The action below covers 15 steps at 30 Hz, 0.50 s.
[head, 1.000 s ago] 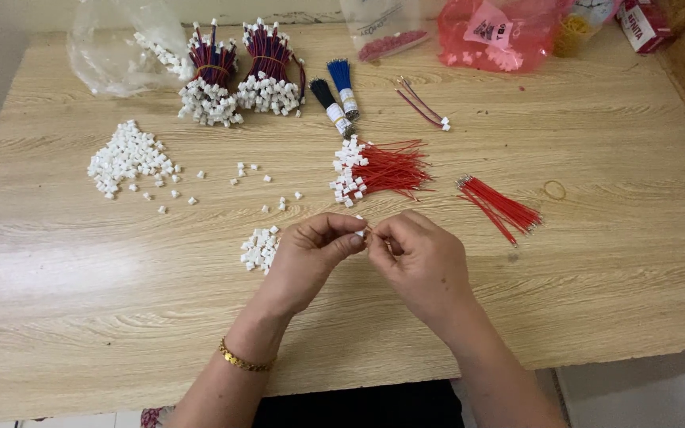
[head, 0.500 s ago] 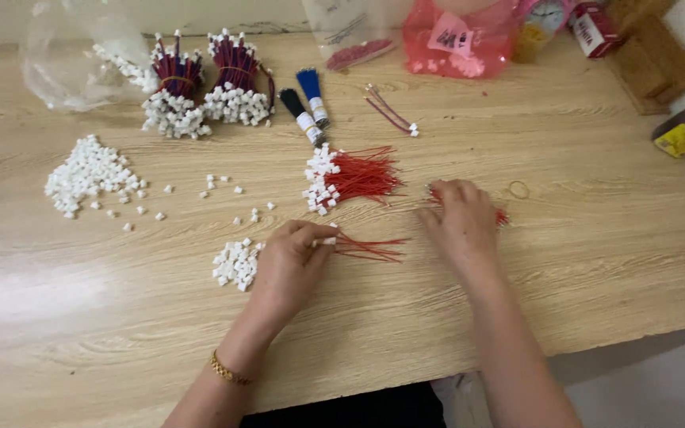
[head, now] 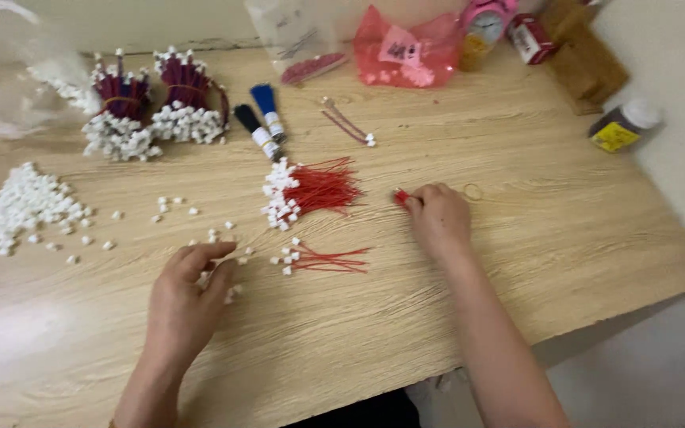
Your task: Assembling small white plastic connectors onto red wires by hand
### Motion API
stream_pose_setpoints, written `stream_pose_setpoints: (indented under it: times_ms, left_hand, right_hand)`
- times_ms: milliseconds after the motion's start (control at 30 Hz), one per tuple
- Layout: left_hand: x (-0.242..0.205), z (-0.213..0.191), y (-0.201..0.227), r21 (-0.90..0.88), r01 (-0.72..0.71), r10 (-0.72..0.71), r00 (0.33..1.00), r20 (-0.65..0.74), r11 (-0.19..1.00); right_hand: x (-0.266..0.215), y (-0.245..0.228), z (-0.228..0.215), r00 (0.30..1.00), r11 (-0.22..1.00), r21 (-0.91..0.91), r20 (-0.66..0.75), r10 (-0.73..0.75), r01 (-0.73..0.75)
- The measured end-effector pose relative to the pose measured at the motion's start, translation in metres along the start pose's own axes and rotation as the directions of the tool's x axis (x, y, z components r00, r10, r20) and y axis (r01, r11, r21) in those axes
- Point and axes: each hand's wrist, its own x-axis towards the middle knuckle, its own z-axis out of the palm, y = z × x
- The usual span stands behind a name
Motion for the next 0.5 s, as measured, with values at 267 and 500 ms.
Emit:
stream_pose_setpoints:
  times_ms: [267, 500]
  left_hand:
    - [-0.005, -0.001, -0.002, 0.001, 0.001, -0.001, 1.0, -0.003, 1.0]
    - [-0.006, -0.007, -0.006, -0.007, 0.062, -0.062, 0.997, -0.047, 0.998]
  right_hand:
    - [0.004, -0.007, -0.053, 0.959, 0.911, 0.304, 0.057, 0.277, -0.281]
    - [0.008, -0.007, -0.076, 0.965, 0.873, 0.427, 0.003, 0.261, -0.237]
